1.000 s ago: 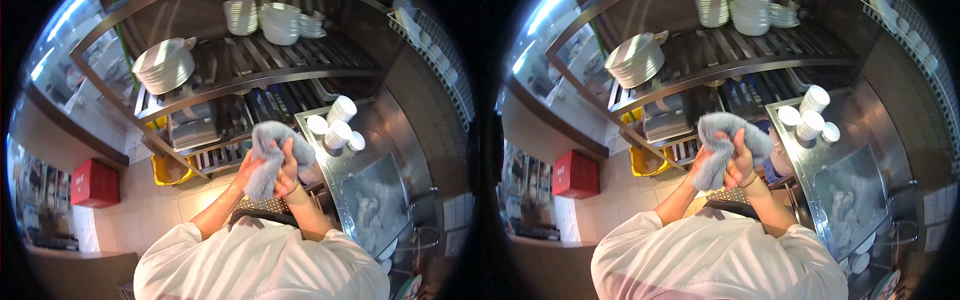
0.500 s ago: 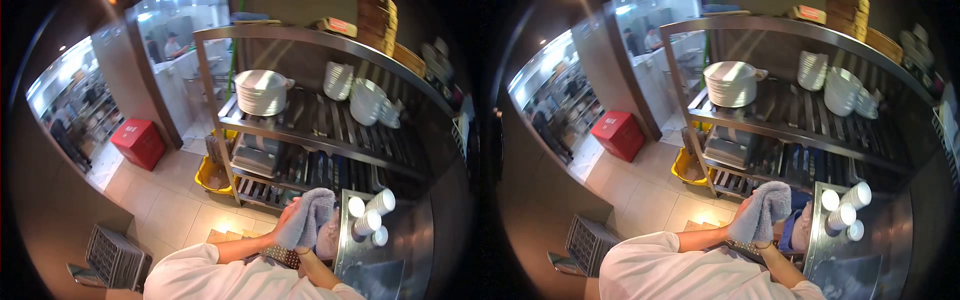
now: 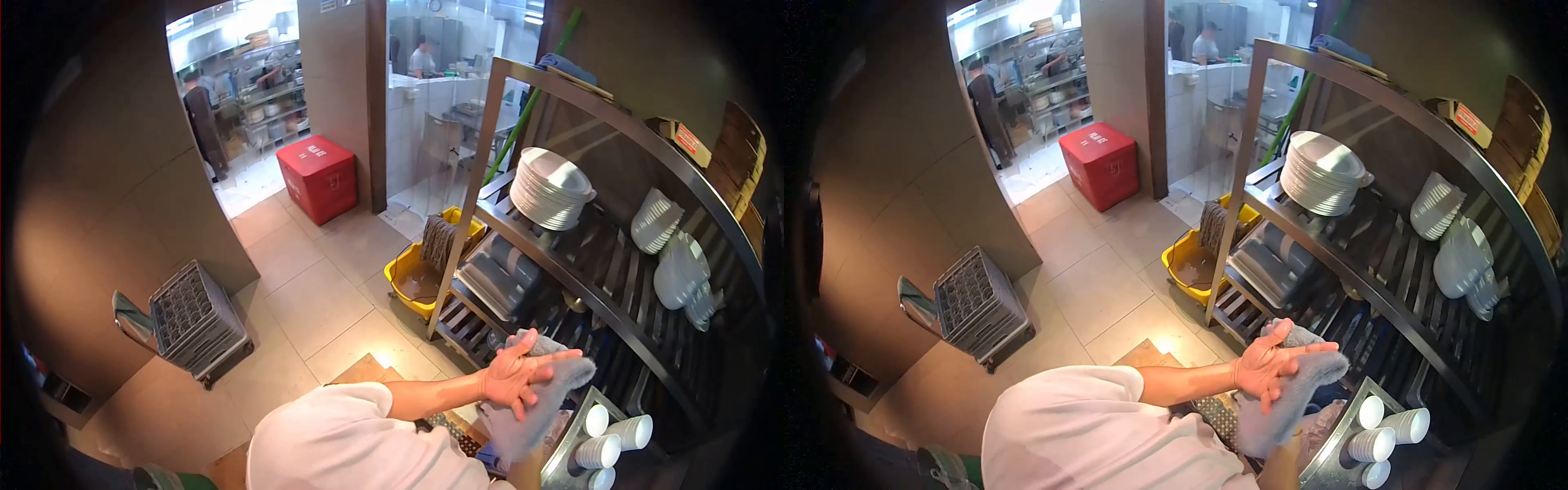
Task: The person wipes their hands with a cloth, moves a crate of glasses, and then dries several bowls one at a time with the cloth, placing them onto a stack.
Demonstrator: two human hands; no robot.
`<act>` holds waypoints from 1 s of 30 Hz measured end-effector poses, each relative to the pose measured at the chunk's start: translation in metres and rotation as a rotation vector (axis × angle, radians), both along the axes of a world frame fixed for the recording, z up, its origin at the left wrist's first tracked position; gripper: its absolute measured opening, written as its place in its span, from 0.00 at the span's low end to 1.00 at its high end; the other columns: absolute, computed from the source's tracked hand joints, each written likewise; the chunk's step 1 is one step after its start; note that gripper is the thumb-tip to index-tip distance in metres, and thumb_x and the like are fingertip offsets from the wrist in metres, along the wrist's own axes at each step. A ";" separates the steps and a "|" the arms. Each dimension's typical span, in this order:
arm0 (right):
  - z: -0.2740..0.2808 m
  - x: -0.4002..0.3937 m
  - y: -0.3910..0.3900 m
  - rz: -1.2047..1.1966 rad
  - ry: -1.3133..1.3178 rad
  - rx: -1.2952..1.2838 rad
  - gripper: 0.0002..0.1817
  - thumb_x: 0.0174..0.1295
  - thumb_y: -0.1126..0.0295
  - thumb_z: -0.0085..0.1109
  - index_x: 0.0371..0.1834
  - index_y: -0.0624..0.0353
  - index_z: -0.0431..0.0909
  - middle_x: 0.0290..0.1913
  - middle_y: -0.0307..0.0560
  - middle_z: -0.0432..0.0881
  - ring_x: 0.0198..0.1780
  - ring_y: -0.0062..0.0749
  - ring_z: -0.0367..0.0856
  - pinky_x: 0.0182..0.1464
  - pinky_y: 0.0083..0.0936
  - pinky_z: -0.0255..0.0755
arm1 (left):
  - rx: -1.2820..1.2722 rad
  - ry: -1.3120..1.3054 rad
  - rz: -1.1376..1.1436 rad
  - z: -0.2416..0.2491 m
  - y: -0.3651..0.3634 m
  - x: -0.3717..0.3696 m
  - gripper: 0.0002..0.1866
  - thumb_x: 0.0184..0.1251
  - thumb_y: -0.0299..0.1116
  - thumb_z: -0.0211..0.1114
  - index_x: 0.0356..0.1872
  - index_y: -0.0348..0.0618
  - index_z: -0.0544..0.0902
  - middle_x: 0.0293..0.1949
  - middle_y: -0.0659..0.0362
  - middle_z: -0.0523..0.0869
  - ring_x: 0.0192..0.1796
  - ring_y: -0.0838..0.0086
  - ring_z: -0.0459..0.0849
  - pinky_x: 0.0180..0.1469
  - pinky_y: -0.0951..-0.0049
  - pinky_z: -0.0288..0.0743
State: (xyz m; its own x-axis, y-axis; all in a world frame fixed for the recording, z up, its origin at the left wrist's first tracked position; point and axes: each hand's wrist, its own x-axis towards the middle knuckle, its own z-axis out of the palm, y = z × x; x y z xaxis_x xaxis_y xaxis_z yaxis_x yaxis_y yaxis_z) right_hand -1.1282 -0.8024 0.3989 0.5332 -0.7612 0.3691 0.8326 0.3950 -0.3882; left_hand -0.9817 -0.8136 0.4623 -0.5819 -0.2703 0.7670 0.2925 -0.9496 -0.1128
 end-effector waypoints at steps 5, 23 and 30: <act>-0.011 0.012 -0.013 0.296 -0.106 -0.107 0.28 0.67 0.52 0.37 0.66 0.55 0.55 0.56 0.47 0.69 0.56 0.36 0.70 0.60 0.34 0.64 | -0.071 -0.096 0.157 -0.031 -0.009 0.015 0.37 0.63 0.63 0.39 0.70 0.67 0.39 0.55 0.48 0.75 0.56 0.48 0.73 0.55 0.38 0.63; 0.007 0.053 -0.003 -0.788 0.435 0.132 0.27 0.68 0.55 0.36 0.67 0.56 0.53 0.64 0.46 0.60 0.64 0.36 0.61 0.64 0.33 0.57 | -1.116 -1.329 1.810 -0.015 -0.036 -0.012 0.41 0.63 0.65 0.37 0.70 0.48 0.48 0.72 0.56 0.45 0.72 0.53 0.35 0.65 0.42 0.25; -0.007 -0.012 0.086 -1.344 0.553 0.343 0.29 0.68 0.53 0.37 0.67 0.56 0.52 0.65 0.47 0.59 0.64 0.37 0.60 0.65 0.34 0.57 | -1.822 -1.081 1.504 -0.027 0.012 -0.094 0.44 0.58 0.69 0.41 0.70 0.52 0.49 0.71 0.51 0.43 0.70 0.41 0.33 0.59 0.29 0.27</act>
